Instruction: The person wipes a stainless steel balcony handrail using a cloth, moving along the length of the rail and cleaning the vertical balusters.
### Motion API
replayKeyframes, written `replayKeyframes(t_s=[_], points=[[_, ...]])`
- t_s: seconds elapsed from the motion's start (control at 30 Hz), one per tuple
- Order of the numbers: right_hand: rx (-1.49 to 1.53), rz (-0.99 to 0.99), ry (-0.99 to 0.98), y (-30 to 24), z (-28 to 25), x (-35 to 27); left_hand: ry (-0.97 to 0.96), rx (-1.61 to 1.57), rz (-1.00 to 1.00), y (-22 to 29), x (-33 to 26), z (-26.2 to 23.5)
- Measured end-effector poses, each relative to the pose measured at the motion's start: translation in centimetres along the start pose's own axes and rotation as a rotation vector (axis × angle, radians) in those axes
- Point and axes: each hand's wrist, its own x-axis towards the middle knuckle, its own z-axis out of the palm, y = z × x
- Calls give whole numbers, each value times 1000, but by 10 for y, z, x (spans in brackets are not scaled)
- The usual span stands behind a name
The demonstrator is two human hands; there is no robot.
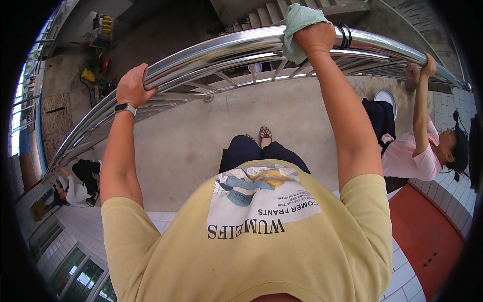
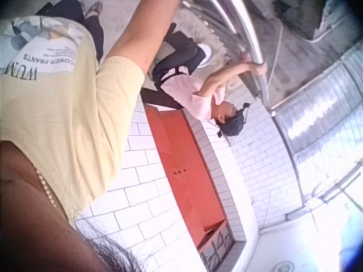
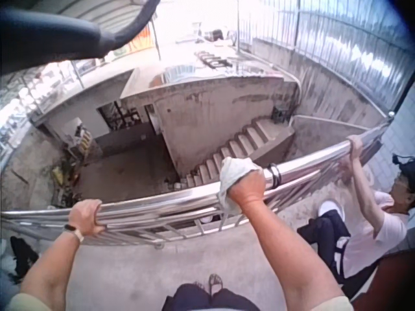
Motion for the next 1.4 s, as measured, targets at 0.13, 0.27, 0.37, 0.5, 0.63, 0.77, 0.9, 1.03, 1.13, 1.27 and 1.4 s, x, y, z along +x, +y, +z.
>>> replayKeyframes(t_s=[0.13, 0.27, 0.37, 0.5, 0.63, 0.77, 0.9, 1.03, 1.13, 1.27, 1.4], points=[[-50, 12, -9, 2, 5, 3, -4, -3, 0, 1, 1, -1], [-32, 36, -17, -2, -3, 3, 26, -3, 12, 3, 3, -3], [-48, 26, -25, -11, -16, 1, -3, -7, -2, 0, 2, 0], [-169, -302, 195, -24, -32, -4, 17, -9, 12, 0, 1, 1], [-275, -337, 178, -1, -10, -6, 25, -21, 6, -1, 3, 0], [-328, -311, 154, -5, -6, -10, 29, -22, -14, -1, 1, 1], [-366, -311, 183, -4, -4, -11, 36, -6, -7, 1, 1, 0], [-350, -274, 117, -13, -10, -6, 59, -25, 9, -2, 0, 1], [-334, -297, 123, -10, -9, -6, 59, -33, 8, -3, 0, 1], [-368, -279, 140, -7, -6, -11, 44, -21, -9, -1, 0, 0], [-375, -252, 165, -13, -5, -13, 46, -13, -4, -3, -2, 0]])
